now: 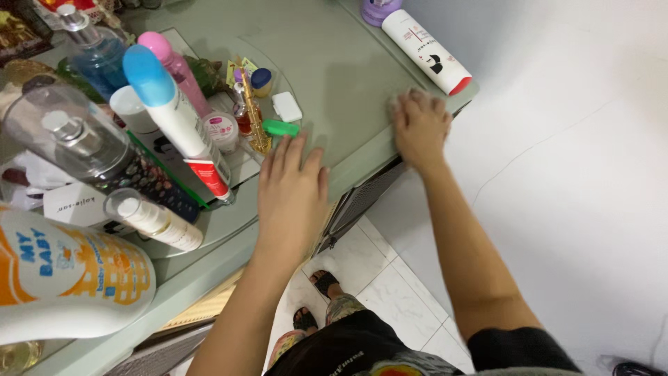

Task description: The person wipes a cluttered countertop with a cloth, moving various bottles and containers aside to clean underneath them. They then return the items to their original positions.

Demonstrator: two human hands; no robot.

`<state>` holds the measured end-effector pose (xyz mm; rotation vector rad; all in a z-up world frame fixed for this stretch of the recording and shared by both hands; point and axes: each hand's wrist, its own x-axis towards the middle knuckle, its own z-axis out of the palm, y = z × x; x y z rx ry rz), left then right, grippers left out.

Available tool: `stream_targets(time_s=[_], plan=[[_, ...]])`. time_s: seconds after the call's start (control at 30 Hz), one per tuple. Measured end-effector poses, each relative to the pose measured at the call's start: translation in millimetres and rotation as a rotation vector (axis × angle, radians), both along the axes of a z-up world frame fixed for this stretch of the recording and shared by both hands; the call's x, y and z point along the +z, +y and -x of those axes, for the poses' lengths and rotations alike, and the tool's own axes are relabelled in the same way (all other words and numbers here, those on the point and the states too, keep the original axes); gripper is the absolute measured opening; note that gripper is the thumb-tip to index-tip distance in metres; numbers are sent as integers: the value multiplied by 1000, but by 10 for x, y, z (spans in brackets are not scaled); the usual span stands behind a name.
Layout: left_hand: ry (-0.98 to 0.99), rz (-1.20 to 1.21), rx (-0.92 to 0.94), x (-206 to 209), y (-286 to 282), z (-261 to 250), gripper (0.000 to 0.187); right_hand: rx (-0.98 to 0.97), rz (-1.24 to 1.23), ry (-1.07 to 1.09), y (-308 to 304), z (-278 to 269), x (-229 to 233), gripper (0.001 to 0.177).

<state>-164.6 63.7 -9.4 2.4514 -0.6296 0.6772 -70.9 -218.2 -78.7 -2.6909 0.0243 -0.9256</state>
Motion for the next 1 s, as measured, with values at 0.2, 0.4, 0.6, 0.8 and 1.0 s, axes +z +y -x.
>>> stream_targets(time_s=[0.2, 0.4, 0.6, 0.8, 1.0], plan=[[38, 81, 70, -45, 301, 249, 31, 228, -100, -67, 967, 712, -99, 34], [-62, 130, 136, 5, 563, 617, 24, 733, -323, 71, 1640, 1419, -27, 30], [-43, 191, 247, 137, 955, 1256, 21, 1221, -736, 643, 1677, 1803, -156, 30], [78, 249, 442, -55, 1211, 1933, 24, 1366, -425, 699, 2078, 2025, -337, 23], [448, 462, 411, -399, 1144, 2281, 35, 1260, -727, 843, 1982, 2066, -386, 21]])
